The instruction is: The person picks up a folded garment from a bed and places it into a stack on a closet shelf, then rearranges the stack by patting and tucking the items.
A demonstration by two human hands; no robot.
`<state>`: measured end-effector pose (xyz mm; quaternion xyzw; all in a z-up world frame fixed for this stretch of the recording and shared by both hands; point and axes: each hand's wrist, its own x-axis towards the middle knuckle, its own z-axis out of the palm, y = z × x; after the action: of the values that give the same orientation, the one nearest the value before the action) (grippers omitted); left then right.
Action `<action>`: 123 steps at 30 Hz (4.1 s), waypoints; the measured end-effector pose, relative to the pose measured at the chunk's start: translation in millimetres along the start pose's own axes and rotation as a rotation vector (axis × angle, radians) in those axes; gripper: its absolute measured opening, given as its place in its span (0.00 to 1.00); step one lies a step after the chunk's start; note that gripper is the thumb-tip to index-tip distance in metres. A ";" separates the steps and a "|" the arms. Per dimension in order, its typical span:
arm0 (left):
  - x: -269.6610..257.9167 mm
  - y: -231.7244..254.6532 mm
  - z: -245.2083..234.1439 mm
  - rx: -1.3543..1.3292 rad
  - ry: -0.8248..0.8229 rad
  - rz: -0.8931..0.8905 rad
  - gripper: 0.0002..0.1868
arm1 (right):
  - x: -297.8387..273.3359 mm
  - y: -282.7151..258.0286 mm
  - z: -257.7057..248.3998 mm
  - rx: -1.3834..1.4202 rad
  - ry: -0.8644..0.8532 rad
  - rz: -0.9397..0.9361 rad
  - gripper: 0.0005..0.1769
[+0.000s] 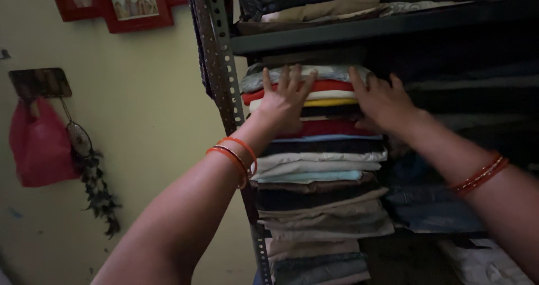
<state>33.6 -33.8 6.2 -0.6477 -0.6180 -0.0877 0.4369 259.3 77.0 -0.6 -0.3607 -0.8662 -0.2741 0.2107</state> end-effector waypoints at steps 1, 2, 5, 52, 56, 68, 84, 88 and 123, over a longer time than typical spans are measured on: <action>-3.9 3.8 -0.5 0.001 0.001 -0.003 0.61 | -1.8 -1.2 6.6 -0.023 0.086 -0.006 0.73; -6.2 7.5 0.0 0.037 0.039 -0.003 0.60 | -1.1 -2.6 12.2 -0.023 0.088 -0.008 0.73; -8.5 14.4 5.8 0.063 0.078 -0.018 0.58 | 1.8 -5.2 24.9 -0.040 0.185 0.049 0.59; 40.6 7.4 42.1 0.068 -0.016 0.005 0.50 | -7.0 -32.9 64.2 0.081 0.177 -0.145 0.34; 25.9 -11.5 13.5 0.030 -0.150 0.124 0.53 | -2.0 -38.5 55.6 0.124 0.173 -0.120 0.29; -6.4 32.9 43.4 -0.524 0.127 0.269 0.15 | 32.6 -49.3 -6.0 0.142 0.008 -0.045 0.16; -61.5 11.2 4.5 -0.134 -0.689 -0.098 0.35 | -24.2 -52.7 13.2 0.135 -0.006 -0.123 0.29; -52.4 13.8 -23.5 -0.183 -0.495 -0.169 0.23 | -22.9 -46.6 -7.5 0.227 0.011 -0.063 0.17; 84.3 -18.3 -16.0 -0.291 -0.394 -0.078 0.19 | 59.8 5.3 -36.5 0.460 -0.012 0.070 0.32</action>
<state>42.9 13.8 79.4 -0.6841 -0.6966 -0.0646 0.2062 230.3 87.7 62.6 -0.3346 -0.8941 -0.0597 0.2917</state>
